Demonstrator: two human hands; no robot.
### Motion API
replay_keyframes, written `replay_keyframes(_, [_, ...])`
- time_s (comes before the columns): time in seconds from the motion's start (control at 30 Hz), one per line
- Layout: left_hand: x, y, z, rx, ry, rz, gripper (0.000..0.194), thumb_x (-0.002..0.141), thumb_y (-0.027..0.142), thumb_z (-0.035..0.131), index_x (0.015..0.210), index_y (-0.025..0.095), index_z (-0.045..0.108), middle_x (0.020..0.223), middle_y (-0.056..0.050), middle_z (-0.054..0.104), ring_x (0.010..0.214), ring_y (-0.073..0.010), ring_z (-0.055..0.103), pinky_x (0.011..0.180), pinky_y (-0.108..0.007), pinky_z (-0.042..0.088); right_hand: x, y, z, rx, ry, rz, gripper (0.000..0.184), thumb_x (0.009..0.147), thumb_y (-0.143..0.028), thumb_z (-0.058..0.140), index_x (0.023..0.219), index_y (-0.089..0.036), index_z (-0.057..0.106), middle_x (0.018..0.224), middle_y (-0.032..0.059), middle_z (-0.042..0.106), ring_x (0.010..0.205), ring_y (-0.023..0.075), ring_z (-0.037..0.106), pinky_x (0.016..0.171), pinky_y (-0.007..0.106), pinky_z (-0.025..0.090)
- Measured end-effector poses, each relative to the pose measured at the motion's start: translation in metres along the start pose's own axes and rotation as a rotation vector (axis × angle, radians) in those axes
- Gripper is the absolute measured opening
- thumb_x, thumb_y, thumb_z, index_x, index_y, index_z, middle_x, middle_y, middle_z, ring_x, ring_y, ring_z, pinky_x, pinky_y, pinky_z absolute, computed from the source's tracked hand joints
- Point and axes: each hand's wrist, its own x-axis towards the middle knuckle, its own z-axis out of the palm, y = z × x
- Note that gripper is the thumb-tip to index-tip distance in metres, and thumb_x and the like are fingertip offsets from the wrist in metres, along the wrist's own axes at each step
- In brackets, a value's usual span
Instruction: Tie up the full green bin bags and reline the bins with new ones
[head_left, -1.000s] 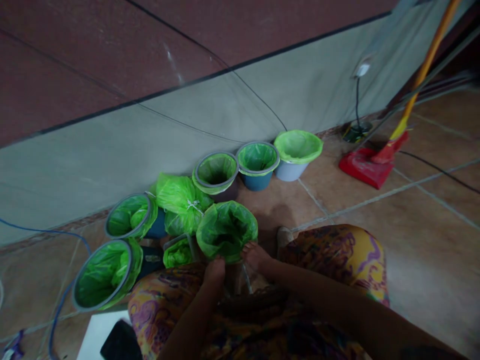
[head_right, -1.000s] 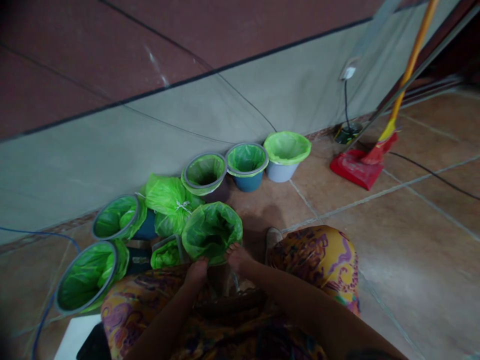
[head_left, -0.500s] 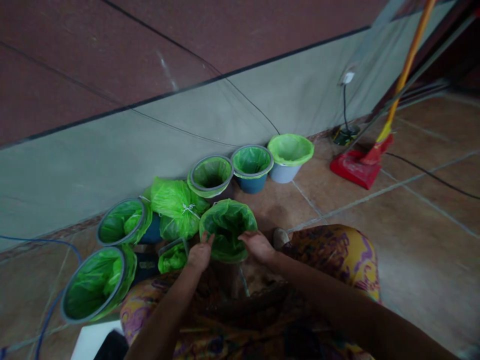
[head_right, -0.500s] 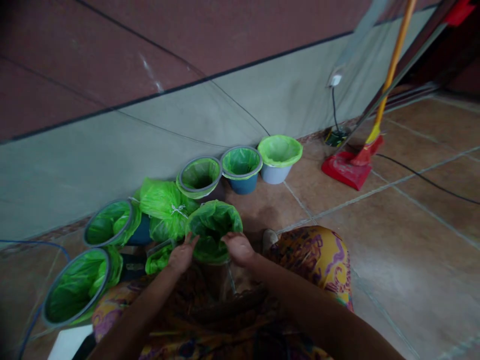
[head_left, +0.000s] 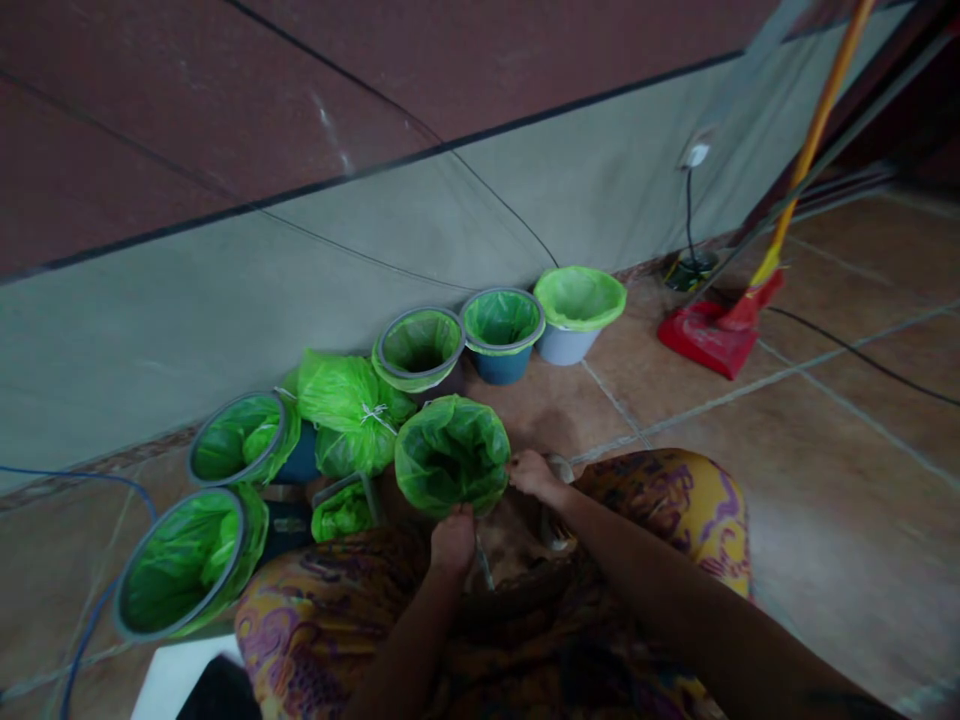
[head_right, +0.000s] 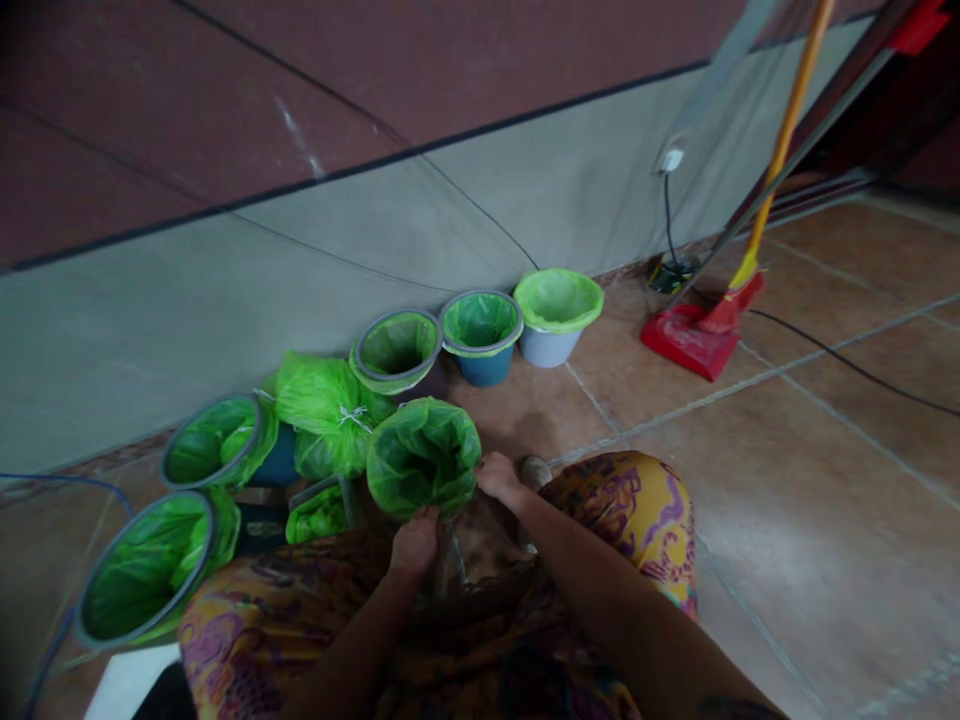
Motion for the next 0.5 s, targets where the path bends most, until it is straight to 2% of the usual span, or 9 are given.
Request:
replay_keyframes(0.17, [0.004, -0.006, 0.002, 0.021, -0.008, -0.019, 0.042, 0.095, 0.008, 0.026, 0.121, 0.015, 0.058, 0.118, -0.015, 0.064, 0.102, -0.0199, 0.069, 0.085, -0.029, 0.053, 0.007, -0.008, 0.009, 0.062, 0.006, 0.066, 0.034, 0.096, -0.023, 0.04, 0.093, -0.01, 0.071, 0.073, 0.0085, 0.073, 0.058, 0.0123, 0.065, 0.049, 0.017, 0.045])
replay_keyframes(0.27, [0.005, -0.006, 0.004, 0.022, -0.006, -0.01, 0.042, 0.096, 0.008, 0.025, 0.122, 0.014, 0.058, 0.121, -0.015, 0.063, 0.103, -0.0205, 0.068, 0.085, -0.03, 0.054, 0.007, -0.01, 0.007, 0.008, 0.005, 0.069, 0.029, 0.093, -0.022, 0.047, 0.089, -0.012, 0.073, 0.083, 0.0107, 0.075, 0.074, 0.0166, 0.07, 0.063, 0.021, 0.051])
replay_keyframes(0.37, [0.005, -0.007, 0.005, 0.024, -0.004, 0.0, 0.041, 0.096, 0.008, 0.027, 0.123, 0.014, 0.058, 0.121, -0.014, 0.063, 0.102, -0.0202, 0.069, 0.084, -0.03, 0.055, 0.002, -0.009, 0.003, -0.2, 0.013, -0.005, 0.027, 0.091, -0.024, 0.05, 0.105, -0.016, 0.073, 0.1, 0.0126, 0.075, 0.097, 0.0222, 0.069, 0.082, 0.027, 0.051])
replay_keyframes(0.43, [0.006, -0.008, 0.006, 0.034, 0.0, 0.008, 0.041, 0.096, 0.008, 0.028, 0.124, 0.014, 0.057, 0.122, -0.015, 0.063, 0.102, -0.0202, 0.069, 0.084, -0.03, 0.055, -0.003, -0.009, 0.002, -0.387, 0.004, -0.075, 0.033, 0.094, -0.027, 0.046, 0.117, -0.017, 0.068, 0.102, 0.0131, 0.074, 0.098, 0.0237, 0.069, 0.083, 0.03, 0.05])
replay_keyframes(0.5, [0.006, -0.009, 0.007, 0.044, 0.003, 0.015, 0.042, 0.096, 0.007, 0.027, 0.125, 0.014, 0.057, 0.123, -0.015, 0.062, 0.102, -0.0207, 0.069, 0.084, -0.03, 0.055, -0.009, -0.009, -0.001, -0.497, 0.004, -0.129, 0.036, 0.096, -0.027, 0.041, 0.12, -0.016, 0.066, 0.1, 0.0138, 0.074, 0.096, 0.0245, 0.069, 0.08, 0.03, 0.05])
